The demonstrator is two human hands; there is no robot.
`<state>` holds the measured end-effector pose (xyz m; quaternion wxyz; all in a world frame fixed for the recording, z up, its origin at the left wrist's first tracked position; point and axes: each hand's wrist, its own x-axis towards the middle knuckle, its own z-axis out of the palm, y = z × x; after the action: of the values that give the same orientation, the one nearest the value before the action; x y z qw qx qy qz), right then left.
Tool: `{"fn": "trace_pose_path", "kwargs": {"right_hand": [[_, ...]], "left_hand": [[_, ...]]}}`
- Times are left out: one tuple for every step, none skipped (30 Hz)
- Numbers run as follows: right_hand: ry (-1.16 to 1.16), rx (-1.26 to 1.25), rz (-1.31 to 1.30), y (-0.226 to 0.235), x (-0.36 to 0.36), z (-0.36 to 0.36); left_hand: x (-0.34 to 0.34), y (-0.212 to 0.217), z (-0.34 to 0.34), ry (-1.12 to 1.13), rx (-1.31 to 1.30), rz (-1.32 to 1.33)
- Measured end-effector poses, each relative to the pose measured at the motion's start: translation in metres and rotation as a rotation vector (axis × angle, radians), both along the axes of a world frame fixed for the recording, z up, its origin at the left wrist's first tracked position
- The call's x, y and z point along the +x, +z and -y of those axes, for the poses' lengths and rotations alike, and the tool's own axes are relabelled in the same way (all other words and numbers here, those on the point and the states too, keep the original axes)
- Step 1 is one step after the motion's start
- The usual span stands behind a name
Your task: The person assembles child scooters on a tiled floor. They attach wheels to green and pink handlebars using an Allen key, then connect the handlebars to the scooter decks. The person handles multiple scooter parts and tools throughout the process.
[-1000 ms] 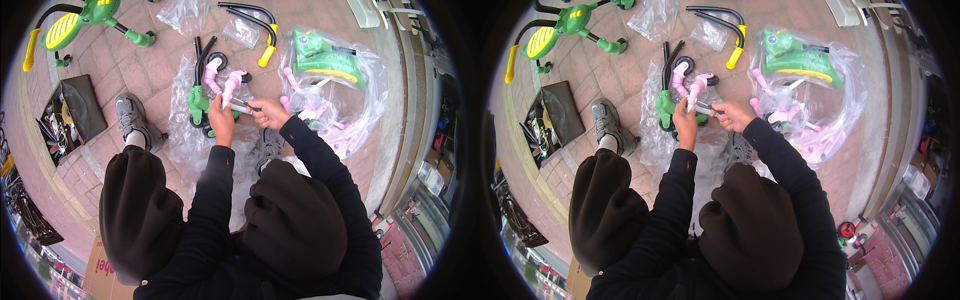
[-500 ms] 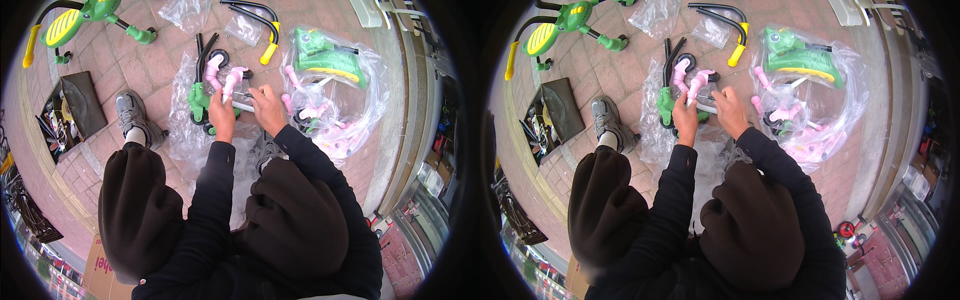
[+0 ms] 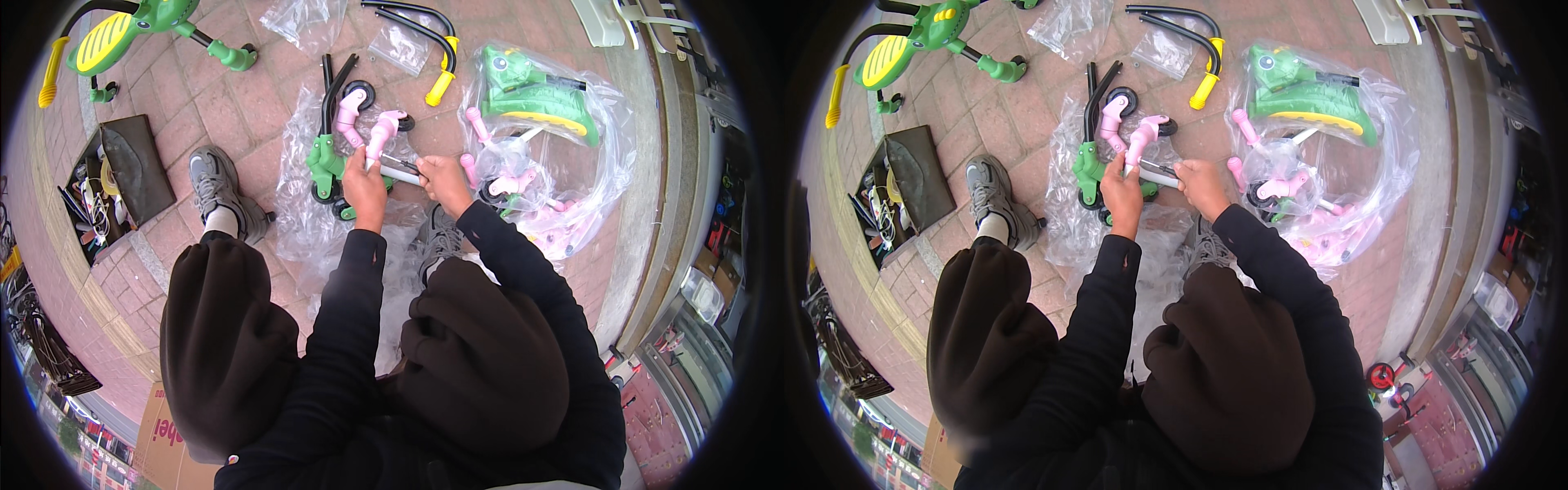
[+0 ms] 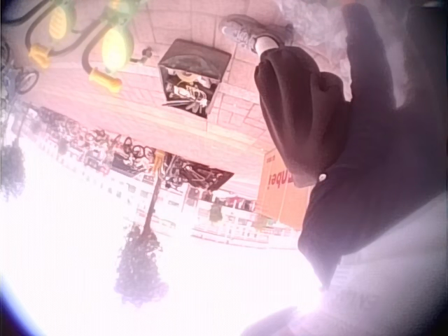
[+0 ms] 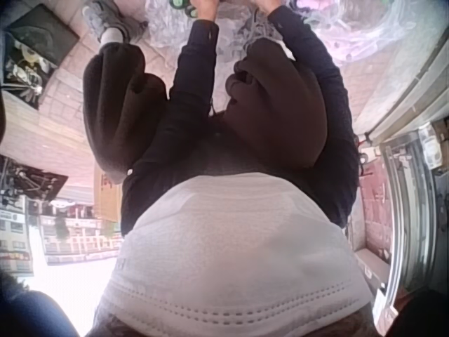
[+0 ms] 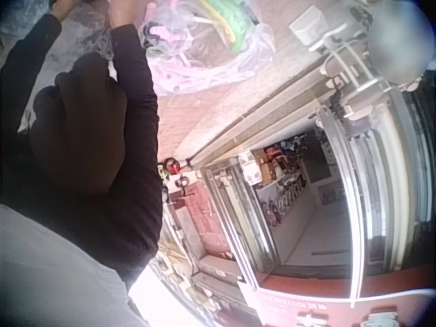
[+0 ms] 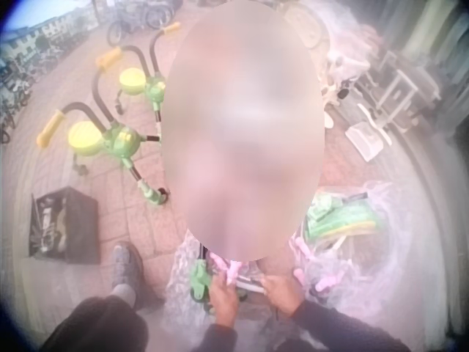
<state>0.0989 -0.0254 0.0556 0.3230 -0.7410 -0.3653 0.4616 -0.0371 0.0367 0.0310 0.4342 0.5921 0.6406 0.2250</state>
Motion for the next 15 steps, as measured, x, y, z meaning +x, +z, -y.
{"fn": "trace_pose_path", "kwargs": {"right_hand": [[0.021,0.012,0.02,0.0,0.0,0.0],[0.042,0.027,0.042,-0.001,-0.001,0.0],[0.064,0.046,0.064,-0.001,-0.001,-0.001],[0.086,0.066,0.086,-0.001,-0.001,-0.003],[0.107,0.084,0.107,-0.001,0.0,-0.004],[0.128,0.101,0.128,-0.002,0.0,-0.006],[0.159,0.138,0.186,-0.002,0.001,-0.007],[0.183,0.146,0.185,-0.002,0.002,-0.009],[0.216,0.154,0.193,-0.003,0.004,-0.011],[0.204,0.093,0.087,-0.003,0.006,-0.013],[0.168,-0.008,-0.065,-0.004,0.008,-0.014],[0.099,-0.158,-0.271,-0.004,0.011,-0.016],[0.042,-0.255,-0.423,-0.005,0.011,-0.016],[-0.002,-0.306,-0.513,-0.006,0.012,-0.017],[-0.026,-0.335,-0.571,-0.006,0.011,-0.017]], "left_hand": [[0.0,0.0,0.0,-0.01,-0.006,-0.007],[0.0,0.0,0.0,-0.005,-0.012,0.007],[-0.001,-0.001,0.0,0.0,-0.013,0.022],[-0.001,-0.002,-0.001,0.008,-0.013,0.039],[-0.002,-0.004,-0.002,0.018,-0.017,0.044],[-0.003,-0.006,-0.002,0.029,-0.024,0.053],[-0.003,-0.008,-0.002,0.04,-0.031,0.063],[-0.003,-0.01,-0.002,0.028,-0.023,0.063],[-0.004,-0.012,-0.002,0.017,-0.014,0.061],[-0.005,-0.014,-0.001,0.006,-0.004,0.063],[-0.005,-0.015,-0.001,0.01,-0.001,0.064],[-0.005,-0.016,0.0,0.014,0.004,0.074],[-0.004,-0.016,0.0,0.019,-0.032,0.08],[-0.004,-0.016,0.0,0.02,-0.004,0.076],[-0.004,-0.015,0.0,0.021,-0.018,0.065]]}}
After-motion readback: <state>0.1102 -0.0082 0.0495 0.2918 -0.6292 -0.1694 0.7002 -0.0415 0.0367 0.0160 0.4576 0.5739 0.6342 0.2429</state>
